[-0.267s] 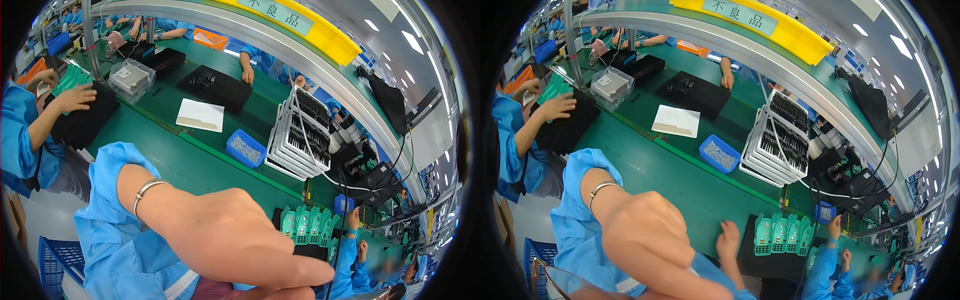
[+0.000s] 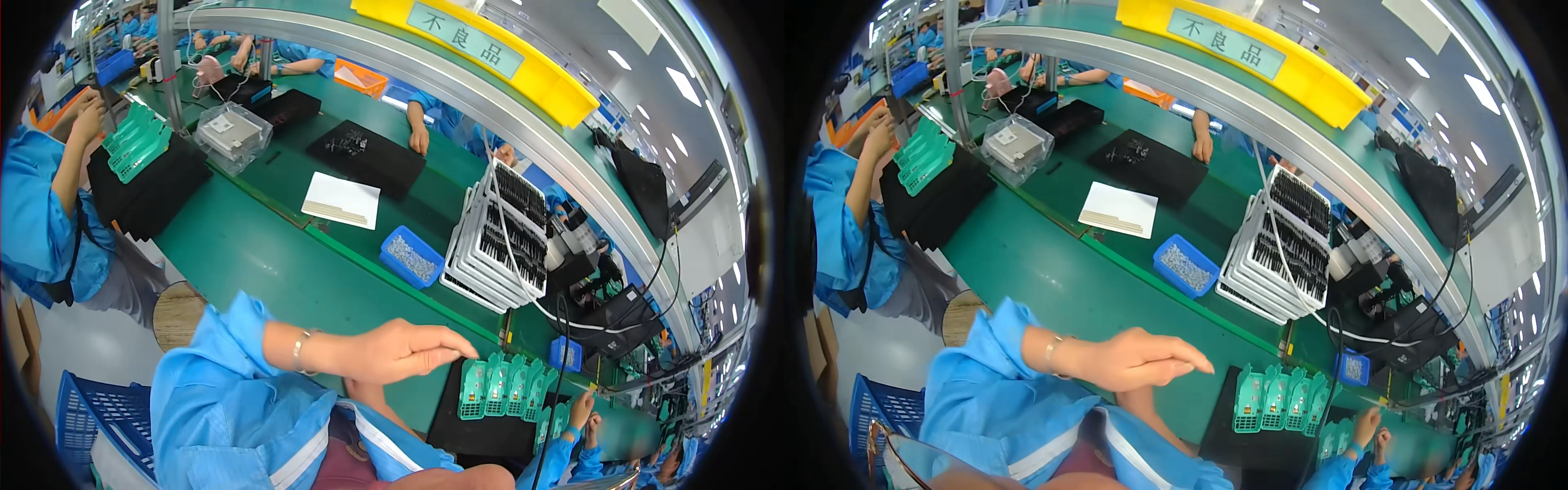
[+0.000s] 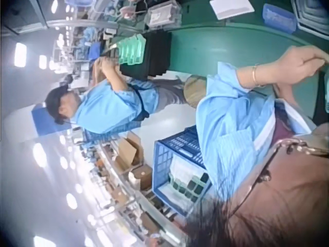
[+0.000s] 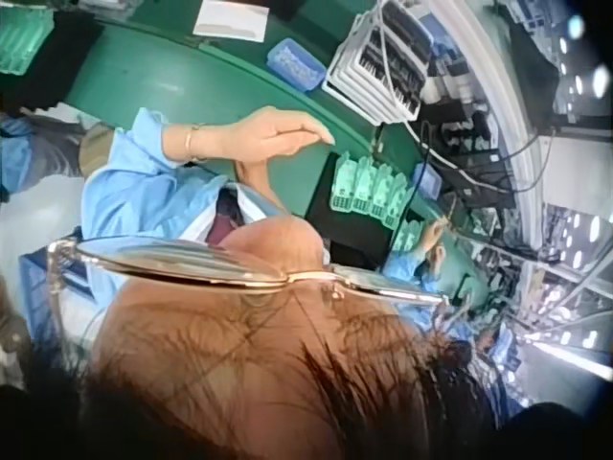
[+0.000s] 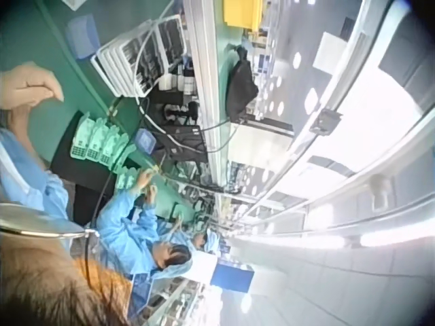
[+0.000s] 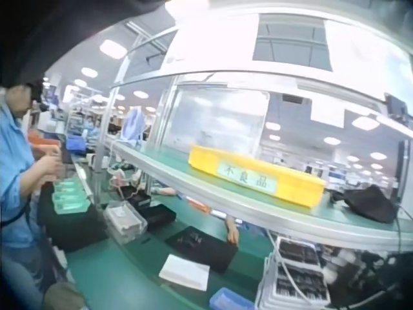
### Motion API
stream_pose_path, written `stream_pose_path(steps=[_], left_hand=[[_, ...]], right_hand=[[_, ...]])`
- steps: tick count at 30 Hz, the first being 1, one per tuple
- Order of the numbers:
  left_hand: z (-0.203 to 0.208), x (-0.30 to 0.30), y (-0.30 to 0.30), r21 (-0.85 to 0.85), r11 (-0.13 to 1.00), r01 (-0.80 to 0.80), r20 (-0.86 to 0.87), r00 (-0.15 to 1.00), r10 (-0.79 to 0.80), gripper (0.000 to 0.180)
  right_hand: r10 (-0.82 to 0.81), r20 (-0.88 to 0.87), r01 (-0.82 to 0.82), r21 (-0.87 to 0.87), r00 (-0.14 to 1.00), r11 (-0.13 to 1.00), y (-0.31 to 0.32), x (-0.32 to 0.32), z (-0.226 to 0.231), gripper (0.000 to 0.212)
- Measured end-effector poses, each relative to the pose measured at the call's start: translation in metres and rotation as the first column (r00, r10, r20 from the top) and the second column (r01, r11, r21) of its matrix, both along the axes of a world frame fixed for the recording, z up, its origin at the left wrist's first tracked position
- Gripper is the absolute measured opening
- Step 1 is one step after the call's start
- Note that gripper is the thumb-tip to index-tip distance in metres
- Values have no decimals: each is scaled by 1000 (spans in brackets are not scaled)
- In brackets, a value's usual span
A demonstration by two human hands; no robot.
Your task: Assembling small electronic components into green plastic housings on an industrial production line.
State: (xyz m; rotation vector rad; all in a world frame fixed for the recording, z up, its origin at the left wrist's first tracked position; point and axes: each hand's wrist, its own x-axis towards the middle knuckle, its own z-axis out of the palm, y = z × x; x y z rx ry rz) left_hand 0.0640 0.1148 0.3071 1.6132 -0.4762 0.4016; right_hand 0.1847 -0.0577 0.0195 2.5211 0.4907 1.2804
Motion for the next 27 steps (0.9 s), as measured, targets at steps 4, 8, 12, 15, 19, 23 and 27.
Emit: stream_pose_path(steps=[4,8,12,15,19,23,27], left_hand=[[-107,17,-14,-517,856,18,-477,824,-306,30],[-173,32,-31,-597,798,-84,-652,630,-421,31],[-199,44,-41,-621,778,-94,-679,560,-475,32],[-236,45,-46,-636,762,-121,-693,524,-495,33],[-243,41,-45,-639,760,-120,-705,487,-516,34],[-228,31,-43,-696,701,-156,-675,473,-566,26],[-227,23,-41,-730,650,-211,-648,518,-559,25]], right_hand=[[538,-825,-823,181,171,538,80,-105,53,51],[590,-776,-806,194,223,559,82,-102,27,50],[677,-707,-799,281,203,532,81,-98,1,50],[749,-628,-806,320,213,498,84,-101,-21,52],[716,-671,-811,303,191,500,82,-98,-17,51],[732,-647,-820,289,214,494,81,-104,-19,50],[766,-566,-832,234,304,503,82,-108,-12,50]])
